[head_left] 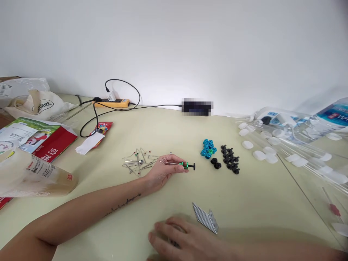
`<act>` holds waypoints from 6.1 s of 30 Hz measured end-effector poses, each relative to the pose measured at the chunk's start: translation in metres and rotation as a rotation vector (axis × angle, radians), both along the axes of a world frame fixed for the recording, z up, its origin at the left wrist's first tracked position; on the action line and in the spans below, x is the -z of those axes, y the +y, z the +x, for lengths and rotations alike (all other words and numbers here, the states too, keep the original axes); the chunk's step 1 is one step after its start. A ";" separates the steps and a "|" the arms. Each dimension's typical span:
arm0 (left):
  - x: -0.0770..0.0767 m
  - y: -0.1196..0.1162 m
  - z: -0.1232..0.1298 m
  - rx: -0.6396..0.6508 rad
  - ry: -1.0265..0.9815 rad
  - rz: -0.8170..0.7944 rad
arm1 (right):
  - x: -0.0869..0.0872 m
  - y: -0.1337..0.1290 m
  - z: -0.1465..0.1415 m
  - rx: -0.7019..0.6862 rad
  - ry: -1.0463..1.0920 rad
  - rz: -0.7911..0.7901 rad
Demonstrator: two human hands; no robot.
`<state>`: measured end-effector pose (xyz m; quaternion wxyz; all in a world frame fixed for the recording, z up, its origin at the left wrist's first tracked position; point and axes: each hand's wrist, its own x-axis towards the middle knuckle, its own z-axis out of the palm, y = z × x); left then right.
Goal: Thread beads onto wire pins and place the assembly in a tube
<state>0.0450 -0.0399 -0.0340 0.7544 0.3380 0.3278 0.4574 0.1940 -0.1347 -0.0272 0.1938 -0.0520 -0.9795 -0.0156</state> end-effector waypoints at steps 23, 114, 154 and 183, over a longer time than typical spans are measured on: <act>-0.001 0.001 -0.001 -0.003 0.010 -0.038 | -0.025 0.026 0.018 0.165 -0.160 0.003; -0.003 0.004 -0.003 0.066 0.173 0.101 | 0.012 0.107 0.061 0.346 0.354 -0.424; -0.003 0.008 -0.003 0.108 0.129 0.076 | 0.013 0.106 0.062 0.453 0.253 -0.359; -0.005 0.008 -0.003 0.117 0.159 0.070 | 0.011 0.107 0.061 0.473 0.250 -0.392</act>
